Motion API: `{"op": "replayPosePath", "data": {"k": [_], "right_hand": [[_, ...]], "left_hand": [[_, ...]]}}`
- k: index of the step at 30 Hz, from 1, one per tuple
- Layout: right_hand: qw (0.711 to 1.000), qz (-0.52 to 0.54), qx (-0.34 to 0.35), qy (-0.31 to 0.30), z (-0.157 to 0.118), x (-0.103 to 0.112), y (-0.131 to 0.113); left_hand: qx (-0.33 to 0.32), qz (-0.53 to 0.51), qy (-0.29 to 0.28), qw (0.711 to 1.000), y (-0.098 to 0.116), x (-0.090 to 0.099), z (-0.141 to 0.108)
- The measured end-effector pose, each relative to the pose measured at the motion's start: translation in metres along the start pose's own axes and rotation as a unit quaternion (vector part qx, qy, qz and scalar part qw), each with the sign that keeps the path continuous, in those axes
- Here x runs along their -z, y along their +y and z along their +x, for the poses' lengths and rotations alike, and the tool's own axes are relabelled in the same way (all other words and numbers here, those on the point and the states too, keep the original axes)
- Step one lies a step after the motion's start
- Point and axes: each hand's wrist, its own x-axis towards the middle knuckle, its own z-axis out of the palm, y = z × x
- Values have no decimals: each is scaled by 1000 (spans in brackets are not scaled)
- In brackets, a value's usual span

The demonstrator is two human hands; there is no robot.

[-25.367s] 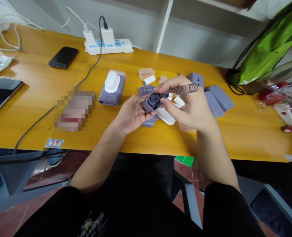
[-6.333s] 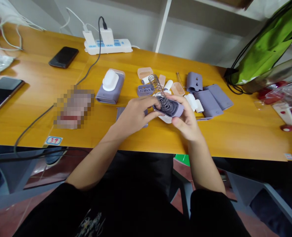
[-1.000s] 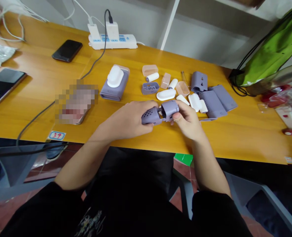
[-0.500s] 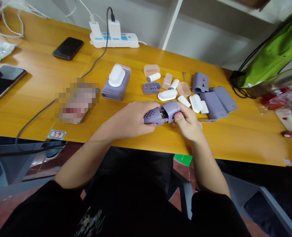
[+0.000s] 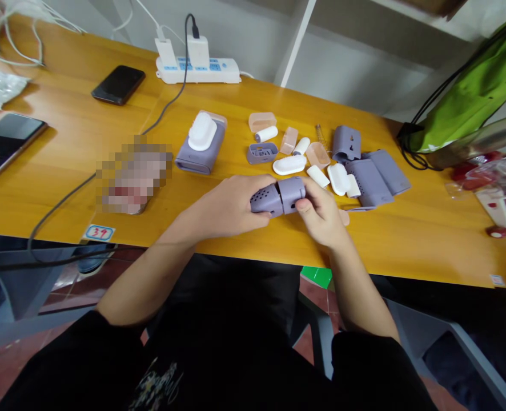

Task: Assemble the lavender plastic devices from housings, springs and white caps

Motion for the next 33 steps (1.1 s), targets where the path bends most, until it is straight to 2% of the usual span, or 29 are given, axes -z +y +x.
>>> {"op": "replayPosePath", "data": {"k": [7,13,19,24,30,33], "right_hand": [[1000,-12,-4,-10,0,-2,6],[999,36,-23,-17,0,-4,6],[996,65,-44,-34,1,-8,3],[994,83,-55,-44,1,-9,2],[966,202,-120,-112,-2,-3,-1],[972,170,-111,-114,-1,-1,-4]], "left_hand": [[35,47,19,998,-3,-5,2],[47,0,33,998,-5,-8,3],[25,35,21,999,-7,-6,5],[5,7,-2,1000,-11,3,7],[-4,-31,-39,999,-23,19,9],[-2,-14,-42,999,-25,21,10]]}}
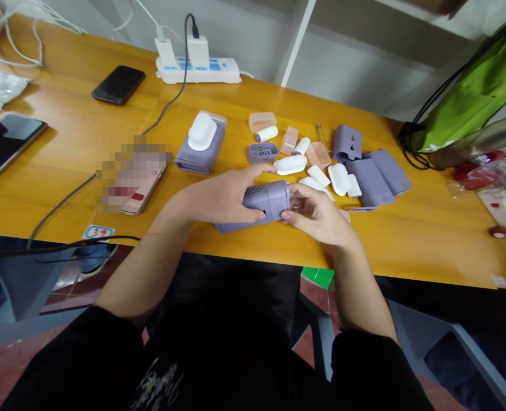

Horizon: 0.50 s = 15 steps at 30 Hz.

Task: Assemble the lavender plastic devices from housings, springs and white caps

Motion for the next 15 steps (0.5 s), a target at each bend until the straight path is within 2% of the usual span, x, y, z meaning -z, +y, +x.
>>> {"op": "replayPosePath", "data": {"k": [4,9,15], "right_hand": [[995,-103,2,-4,2,-1,-9],[986,-167,15,8,4,-8,-18],[972,-221,73,41,6,-19,-8]], "left_hand": [[-3,40,-26,999,4,0,1],[-7,78,-59,995,9,2,0],[-13,91,-60,994,7,-1,-1]]}}
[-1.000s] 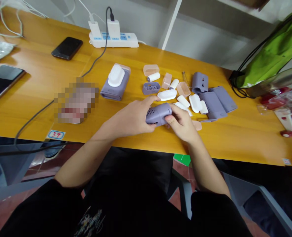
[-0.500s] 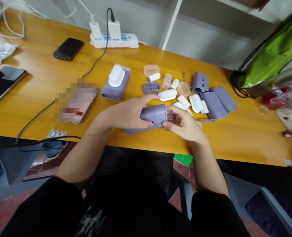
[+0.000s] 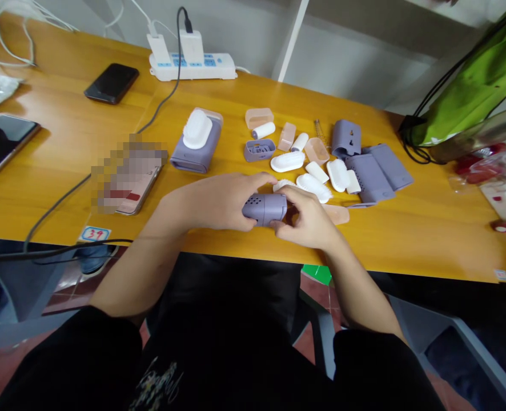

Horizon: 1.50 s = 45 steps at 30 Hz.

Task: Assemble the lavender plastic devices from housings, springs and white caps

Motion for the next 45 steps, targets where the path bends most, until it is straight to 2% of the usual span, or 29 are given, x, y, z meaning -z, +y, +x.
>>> {"op": "replayPosePath", "data": {"k": [7,15,24,30,34,37,39,41,43,45], "right_hand": [[1000,-11,20,-4,-5,-6,9],[999,-27,30,-8,-7,-10,8],[994,29,19,-104,-9,0,11],[995,31,18,-89,-9,-2,8],[999,-2,-7,-40,-15,-6,2],[999,5,-32,1,-25,-8,1],[997,25,-56,41,-32,-9,3],[992,58,-77,81,-37,-9,4],[984,112,-91,105,-38,-9,3],[974,169,-101,116,-35,-11,0]], "left_hand": [[16,16,10,1000,1,-4,-3],[22,52,9,998,2,-6,-6],[24,94,-5,995,6,-9,-5],[32,67,8,997,16,-14,-1],[63,62,-12,996,15,-4,-10],[71,23,38,997,-3,4,-36],[71,-35,129,988,-19,3,-55],[79,-106,220,966,-34,-5,-68],[81,-186,257,945,-41,-18,-70],[76,-244,244,935,-40,-35,-63]]}}
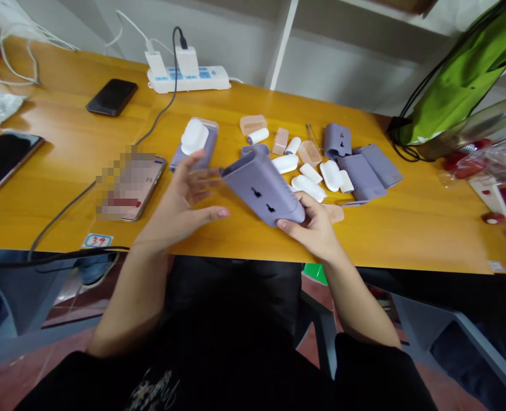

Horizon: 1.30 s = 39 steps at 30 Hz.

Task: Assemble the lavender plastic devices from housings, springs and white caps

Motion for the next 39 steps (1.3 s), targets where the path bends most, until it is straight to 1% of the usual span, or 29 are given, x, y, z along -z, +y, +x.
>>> {"op": "replayPosePath", "data": {"k": [3,5,7,9,11,12,13,14,15,16,17,18,19,20,21,22,23,24,25,27,29,30,32,34,36,39], "right_hand": [[998,52,-20,12,5,-17,-3],[997,60,-27,26,7,-36,-2],[997,58,-27,44,7,-57,-1],[997,36,-15,64,6,-76,-2],[999,6,1,54,3,-87,-8],[999,-7,1,35,2,-87,-12],[1000,-14,-5,8,0,-84,-16],[1000,-18,-13,-17,-1,-76,-20],[999,-23,-23,-34,-1,-64,-24],[999,-27,-27,-39,0,-47,-26],[999,-43,-12,-9,2,-27,-27],[996,-75,3,42,7,-3,-26],[988,-111,17,107,13,22,-23],[973,-156,25,169,21,47,-20],[956,-207,21,208,29,71,-15],[941,-258,8,221,38,93,-9],[928,-301,-9,221,48,110,-3],[918,-331,-29,216,57,123,2],[915,-348,-51,197,66,132,8],[921,-355,-72,141,84,134,16],[927,-356,-78,91,102,124,21],[924,-365,-83,77,111,117,22],[909,-398,-113,59,127,103,23],[890,-428,-150,50,141,93,23],[882,-437,-166,58,150,90,25],[886,-430,-137,105,151,94,27]], "left_hand": [[7,-89,-65,994,1,-33,4],[8,-108,-65,992,5,-54,7],[-7,-99,-42,994,8,-71,9],[-49,-81,-1,995,7,-82,12],[-97,-50,37,993,5,-83,15],[-112,-23,47,992,4,-79,16],[-118,10,48,992,4,-73,16],[-117,47,41,991,4,-63,15],[-111,89,32,989,5,-52,13],[-103,139,26,985,6,-39,11],[-91,187,10,978,7,-27,9],[-84,223,-6,971,8,-15,7],[-79,248,-25,965,8,-5,6],[-74,263,-39,961,8,4,5],[-68,272,-49,958,6,11,5],[-62,281,-55,956,4,16,6],[-57,288,-57,954,1,20,7],[-54,294,-57,953,-2,22,9],[-54,298,-57,951,-5,24,11],[-59,303,-66,949,-11,25,15],[-64,310,-88,945,-16,25,19],[-63,315,-100,942,-17,25,20],[-62,322,-115,938,-18,24,23],[-64,317,-117,939,-18,23,24],[-66,302,-110,945,-18,23,23],[-58,273,-89,956,-20,21,20]]}}
